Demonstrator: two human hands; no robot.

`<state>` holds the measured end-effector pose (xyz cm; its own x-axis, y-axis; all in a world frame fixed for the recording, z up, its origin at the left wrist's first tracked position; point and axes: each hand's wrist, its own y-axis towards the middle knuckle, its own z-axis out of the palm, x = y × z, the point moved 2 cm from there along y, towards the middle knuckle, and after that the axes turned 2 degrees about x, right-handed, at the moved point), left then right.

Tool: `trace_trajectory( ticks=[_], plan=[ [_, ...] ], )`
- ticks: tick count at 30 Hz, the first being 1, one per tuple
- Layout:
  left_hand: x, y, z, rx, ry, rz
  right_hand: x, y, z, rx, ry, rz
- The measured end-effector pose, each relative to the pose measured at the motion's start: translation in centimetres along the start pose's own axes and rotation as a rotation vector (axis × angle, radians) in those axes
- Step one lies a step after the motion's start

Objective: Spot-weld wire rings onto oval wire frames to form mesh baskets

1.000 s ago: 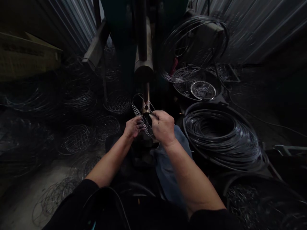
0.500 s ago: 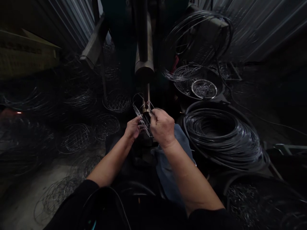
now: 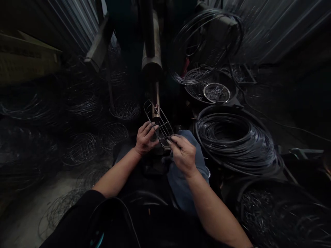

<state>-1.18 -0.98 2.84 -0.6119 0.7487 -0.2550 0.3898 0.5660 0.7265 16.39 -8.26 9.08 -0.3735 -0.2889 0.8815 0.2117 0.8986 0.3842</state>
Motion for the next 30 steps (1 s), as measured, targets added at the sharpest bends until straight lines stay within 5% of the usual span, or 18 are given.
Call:
trace_trajectory(
  ticks=[4,11,22,26,30],
  plan=[
    [0.7,0.1,-0.2,-0.066,-0.108,0.002,2.3,2.5,0.2,0.015,-0.086,-0.102],
    [2.4,0.1,0.1,-0.028,-0.192,-0.097,2.8,5.0,2.0,-0.009,-0.191,-0.213],
    [2.3,0.8,0.8,-0.07,-0.213,-0.1,3.4,5.7,2.2,-0.034,-0.331,-0.325],
    [1.6,0.8,0.4,-0.046,-0.214,-0.119,3.0,4.1,1.1,-0.025,-0.202,-0.221],
    [1.0,0.9,-0.3,0.028,-0.238,-0.289,1.5,1.9,-0.6,-0.072,-0.044,-0.018]
  ],
)
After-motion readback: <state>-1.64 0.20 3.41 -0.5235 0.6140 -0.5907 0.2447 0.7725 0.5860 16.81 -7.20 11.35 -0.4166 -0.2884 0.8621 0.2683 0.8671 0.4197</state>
